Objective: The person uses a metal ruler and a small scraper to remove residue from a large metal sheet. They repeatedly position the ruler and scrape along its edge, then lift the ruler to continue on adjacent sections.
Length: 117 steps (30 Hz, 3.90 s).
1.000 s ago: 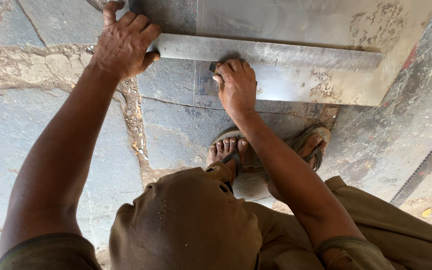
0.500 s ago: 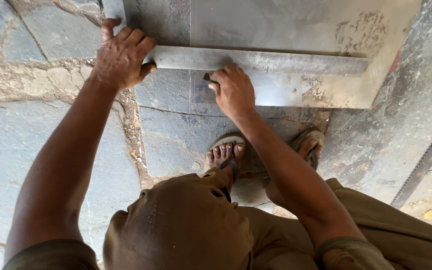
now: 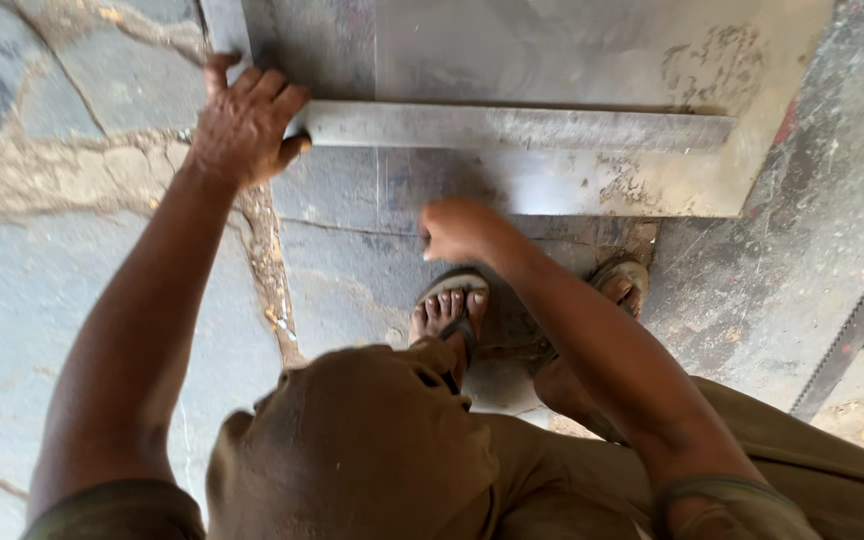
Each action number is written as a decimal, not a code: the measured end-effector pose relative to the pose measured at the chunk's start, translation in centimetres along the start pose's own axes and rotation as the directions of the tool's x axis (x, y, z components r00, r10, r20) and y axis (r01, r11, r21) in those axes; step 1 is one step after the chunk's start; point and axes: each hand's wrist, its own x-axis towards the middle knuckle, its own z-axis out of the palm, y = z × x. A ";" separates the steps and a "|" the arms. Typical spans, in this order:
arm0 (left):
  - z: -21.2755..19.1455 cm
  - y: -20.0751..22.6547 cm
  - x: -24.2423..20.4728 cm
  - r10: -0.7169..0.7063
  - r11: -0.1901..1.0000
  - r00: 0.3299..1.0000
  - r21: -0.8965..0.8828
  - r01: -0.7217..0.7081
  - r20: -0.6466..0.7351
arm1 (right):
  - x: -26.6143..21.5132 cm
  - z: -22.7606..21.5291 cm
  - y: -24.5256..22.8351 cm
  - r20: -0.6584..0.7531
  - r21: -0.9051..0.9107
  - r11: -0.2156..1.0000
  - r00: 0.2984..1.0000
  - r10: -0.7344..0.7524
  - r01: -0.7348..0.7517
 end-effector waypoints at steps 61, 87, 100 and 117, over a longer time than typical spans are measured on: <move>-4.3 13.3 14.5 0.425 0.860 0.859 0.169 -0.481 0.284 | -7.2 7.3 22.6 -0.949 -0.013 0.999 0.314 0.004 -0.052; -5.2 13.4 14.3 0.396 0.869 0.880 0.205 -0.451 0.262 | -3.6 5.6 8.0 -0.758 0.134 0.973 0.613 0.223 -0.188; -5.9 13.8 14.2 0.363 0.863 0.871 0.232 -0.448 0.332 | -1.4 7.3 9.8 -0.955 0.057 0.996 0.289 0.074 -0.066; -7.8 14.0 15.0 0.362 0.864 0.837 0.189 -0.466 0.410 | -7.1 9.1 13.7 -0.916 0.289 0.945 0.331 0.228 0.150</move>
